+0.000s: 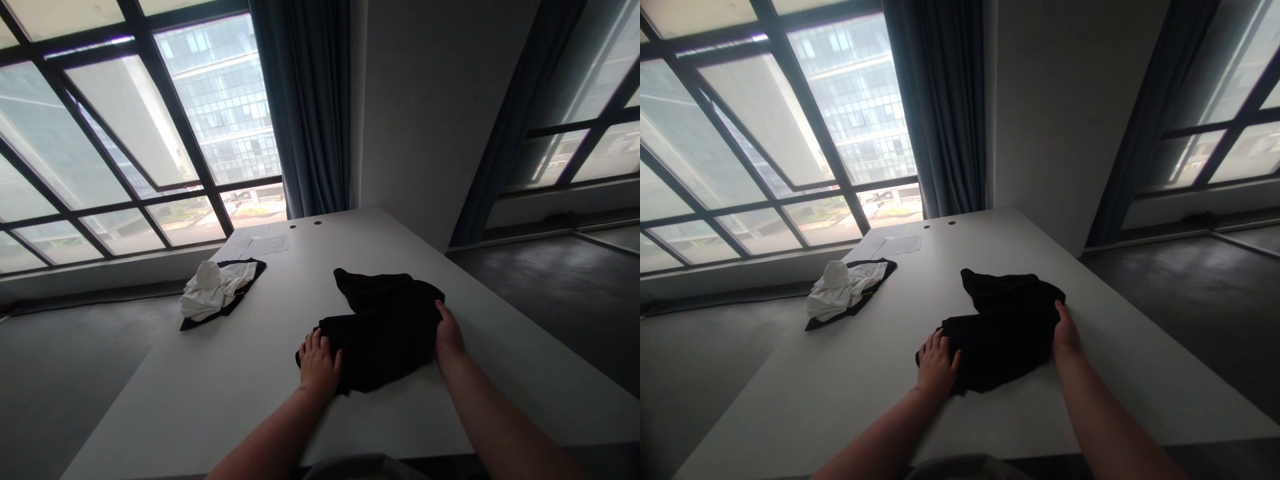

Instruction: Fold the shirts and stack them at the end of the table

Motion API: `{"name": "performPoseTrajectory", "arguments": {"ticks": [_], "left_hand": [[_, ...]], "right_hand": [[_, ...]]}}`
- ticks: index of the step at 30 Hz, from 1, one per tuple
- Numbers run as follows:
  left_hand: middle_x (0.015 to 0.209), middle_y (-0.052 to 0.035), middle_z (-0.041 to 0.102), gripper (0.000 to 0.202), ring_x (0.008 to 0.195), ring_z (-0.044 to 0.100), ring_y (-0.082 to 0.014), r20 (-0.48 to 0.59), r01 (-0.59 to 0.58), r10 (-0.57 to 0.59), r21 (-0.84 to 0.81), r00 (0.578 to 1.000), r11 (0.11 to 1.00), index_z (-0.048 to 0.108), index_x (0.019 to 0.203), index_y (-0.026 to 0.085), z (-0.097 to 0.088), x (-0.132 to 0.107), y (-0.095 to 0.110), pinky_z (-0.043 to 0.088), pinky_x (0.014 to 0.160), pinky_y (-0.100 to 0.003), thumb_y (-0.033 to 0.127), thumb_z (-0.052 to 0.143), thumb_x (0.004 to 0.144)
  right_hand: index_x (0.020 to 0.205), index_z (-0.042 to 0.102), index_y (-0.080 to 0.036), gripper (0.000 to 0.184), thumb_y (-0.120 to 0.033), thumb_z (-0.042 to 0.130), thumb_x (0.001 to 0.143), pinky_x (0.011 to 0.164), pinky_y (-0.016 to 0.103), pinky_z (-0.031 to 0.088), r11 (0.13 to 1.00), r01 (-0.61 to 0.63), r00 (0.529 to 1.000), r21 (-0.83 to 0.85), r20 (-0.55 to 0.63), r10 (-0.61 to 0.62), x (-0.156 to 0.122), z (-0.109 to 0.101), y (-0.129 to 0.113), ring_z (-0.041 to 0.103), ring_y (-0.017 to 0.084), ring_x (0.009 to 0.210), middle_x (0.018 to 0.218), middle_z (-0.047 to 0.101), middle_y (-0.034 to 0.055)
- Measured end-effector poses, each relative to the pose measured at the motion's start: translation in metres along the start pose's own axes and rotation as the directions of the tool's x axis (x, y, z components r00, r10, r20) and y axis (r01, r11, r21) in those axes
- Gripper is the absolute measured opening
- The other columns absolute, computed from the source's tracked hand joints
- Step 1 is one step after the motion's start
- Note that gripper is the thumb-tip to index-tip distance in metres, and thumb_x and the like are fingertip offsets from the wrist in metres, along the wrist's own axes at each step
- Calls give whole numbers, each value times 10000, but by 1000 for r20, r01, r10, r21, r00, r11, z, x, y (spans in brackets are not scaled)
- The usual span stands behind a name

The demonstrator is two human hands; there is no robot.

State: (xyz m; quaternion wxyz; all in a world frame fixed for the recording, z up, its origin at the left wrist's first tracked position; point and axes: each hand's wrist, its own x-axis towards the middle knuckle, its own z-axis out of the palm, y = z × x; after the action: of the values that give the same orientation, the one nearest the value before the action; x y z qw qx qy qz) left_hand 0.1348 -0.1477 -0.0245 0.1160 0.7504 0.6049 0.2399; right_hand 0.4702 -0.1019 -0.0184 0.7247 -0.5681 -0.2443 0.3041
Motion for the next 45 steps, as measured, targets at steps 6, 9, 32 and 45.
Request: {"name": "performPoseTrajectory", "arguments": {"ticks": [6, 9, 32, 45], "left_hand": [[1224, -142, 708, 269, 1200, 640, -325, 88, -109, 129, -205, 988, 973, 620, 1117, 257, -13, -8, 22, 476, 1057, -524, 467, 531, 976], [987, -68, 743, 299, 934, 704, -251, 106, -72, 113, -335, 988, 940, 598, 1135, 287, -27, -8, 16, 528, 856, -398, 490, 409, 1025], [1142, -85, 698, 460, 1168, 633, -248, -244, 147, -361, -609, 900, 779, 664, 1036, 225, -43, 62, -97, 487, 1115, -464, 493, 290, 1017], [1157, -96, 701, 516, 1111, 636, -245, -247, 212, -496, -685, 832, 697, 640, 1007, 223, -56, 75, -135, 511, 1046, -449, 513, 214, 1012]], "right_hand": [[1350, 612, -214, 608, -578, 610, 862, 929, 468, 624, 984, -137, 983, 116, 141, 120, -14, 9, -17, 728, 302, 1079, 1232, 729, 111], [1465, 535, -274, 677, -554, 623, 856, 974, 468, 604, 996, -10, 982, 85, 188, -6, -15, 16, -23, 709, 289, 1138, 1303, 704, 75], [1600, 423, -165, 714, -224, 464, 890, 1230, 424, 382, 791, 453, 799, -411, 581, -156, -66, 183, -12, 501, 253, 1447, 1556, 533, 105], [1518, 530, -49, 574, -214, 549, 968, 1288, 501, 230, 259, 887, 348, -381, 923, 167, -149, 199, 29, 319, 338, 1557, 1640, 362, 241]]}}
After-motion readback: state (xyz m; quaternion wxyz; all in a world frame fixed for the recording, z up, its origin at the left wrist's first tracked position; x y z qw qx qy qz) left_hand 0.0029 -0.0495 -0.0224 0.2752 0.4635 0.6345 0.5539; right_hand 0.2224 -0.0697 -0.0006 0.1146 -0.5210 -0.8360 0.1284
